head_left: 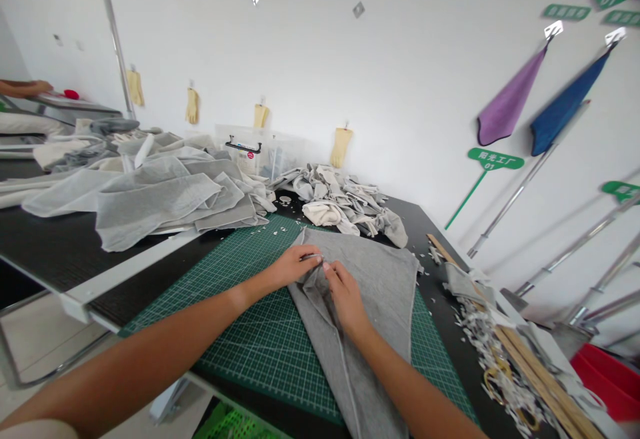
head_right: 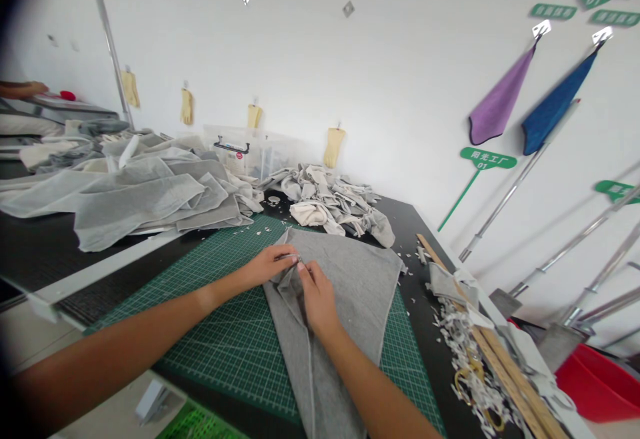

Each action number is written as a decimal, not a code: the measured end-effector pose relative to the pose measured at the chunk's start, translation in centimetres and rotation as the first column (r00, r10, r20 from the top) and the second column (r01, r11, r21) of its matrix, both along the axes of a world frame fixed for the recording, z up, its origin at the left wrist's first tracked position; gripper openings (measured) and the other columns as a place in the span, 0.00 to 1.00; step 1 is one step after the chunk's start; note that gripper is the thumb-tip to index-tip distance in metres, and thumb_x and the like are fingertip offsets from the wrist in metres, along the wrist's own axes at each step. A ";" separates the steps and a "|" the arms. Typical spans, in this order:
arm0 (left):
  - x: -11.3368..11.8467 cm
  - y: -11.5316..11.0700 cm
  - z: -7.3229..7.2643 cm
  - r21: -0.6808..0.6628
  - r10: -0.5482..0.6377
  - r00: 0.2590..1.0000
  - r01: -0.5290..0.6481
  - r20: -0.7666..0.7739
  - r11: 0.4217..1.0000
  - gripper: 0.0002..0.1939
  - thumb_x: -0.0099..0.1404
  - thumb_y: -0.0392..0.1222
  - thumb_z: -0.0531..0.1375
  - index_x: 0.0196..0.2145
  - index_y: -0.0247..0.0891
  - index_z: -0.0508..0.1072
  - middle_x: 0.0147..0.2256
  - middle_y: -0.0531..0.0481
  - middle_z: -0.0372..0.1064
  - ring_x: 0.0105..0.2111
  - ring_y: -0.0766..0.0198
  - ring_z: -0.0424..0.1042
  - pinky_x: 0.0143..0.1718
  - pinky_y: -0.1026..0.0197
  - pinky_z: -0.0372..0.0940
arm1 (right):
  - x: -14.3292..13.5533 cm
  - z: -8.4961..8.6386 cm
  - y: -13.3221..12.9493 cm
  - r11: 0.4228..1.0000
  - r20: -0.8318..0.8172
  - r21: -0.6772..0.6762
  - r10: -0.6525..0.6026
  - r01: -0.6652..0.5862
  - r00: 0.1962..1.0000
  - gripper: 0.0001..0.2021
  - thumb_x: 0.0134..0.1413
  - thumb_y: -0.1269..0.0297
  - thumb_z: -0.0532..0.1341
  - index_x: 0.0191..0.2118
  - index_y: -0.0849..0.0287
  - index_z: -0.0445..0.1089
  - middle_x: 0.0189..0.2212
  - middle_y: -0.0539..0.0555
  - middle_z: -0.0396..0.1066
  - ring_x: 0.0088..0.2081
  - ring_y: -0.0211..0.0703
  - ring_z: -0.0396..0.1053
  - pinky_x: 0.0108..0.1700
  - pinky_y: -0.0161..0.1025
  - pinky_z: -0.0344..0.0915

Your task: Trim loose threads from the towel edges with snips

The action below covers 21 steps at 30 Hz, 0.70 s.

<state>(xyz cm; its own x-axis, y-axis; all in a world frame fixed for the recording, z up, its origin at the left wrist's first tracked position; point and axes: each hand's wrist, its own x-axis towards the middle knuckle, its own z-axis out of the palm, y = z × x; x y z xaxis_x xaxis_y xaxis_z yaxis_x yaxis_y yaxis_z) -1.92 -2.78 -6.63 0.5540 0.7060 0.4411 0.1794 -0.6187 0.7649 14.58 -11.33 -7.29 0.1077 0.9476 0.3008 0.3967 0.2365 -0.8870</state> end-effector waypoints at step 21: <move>0.4 0.1 -0.8 -0.085 -0.075 0.997 0.074 -0.006 0.994 0.17 0.69 0.49 0.52 0.34 0.34 0.74 0.30 0.52 0.68 0.33 0.65 0.66 0.38 0.65 0.61 | 0.1 -0.1 -0.1 0.999 0.167 0.040 -0.038 0.032 0.985 0.18 0.67 0.49 0.51 0.29 0.55 0.61 0.23 0.45 0.62 0.27 0.40 0.61 0.31 0.37 0.49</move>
<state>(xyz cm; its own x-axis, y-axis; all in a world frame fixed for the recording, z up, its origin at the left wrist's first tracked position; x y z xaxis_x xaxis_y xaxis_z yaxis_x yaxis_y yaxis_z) -1.55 -2.64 -7.40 0.6100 0.6973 0.3764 0.1424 -0.5637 0.8136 14.71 -11.43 -7.38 0.0853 0.9321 0.3520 0.5478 0.2512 -0.7980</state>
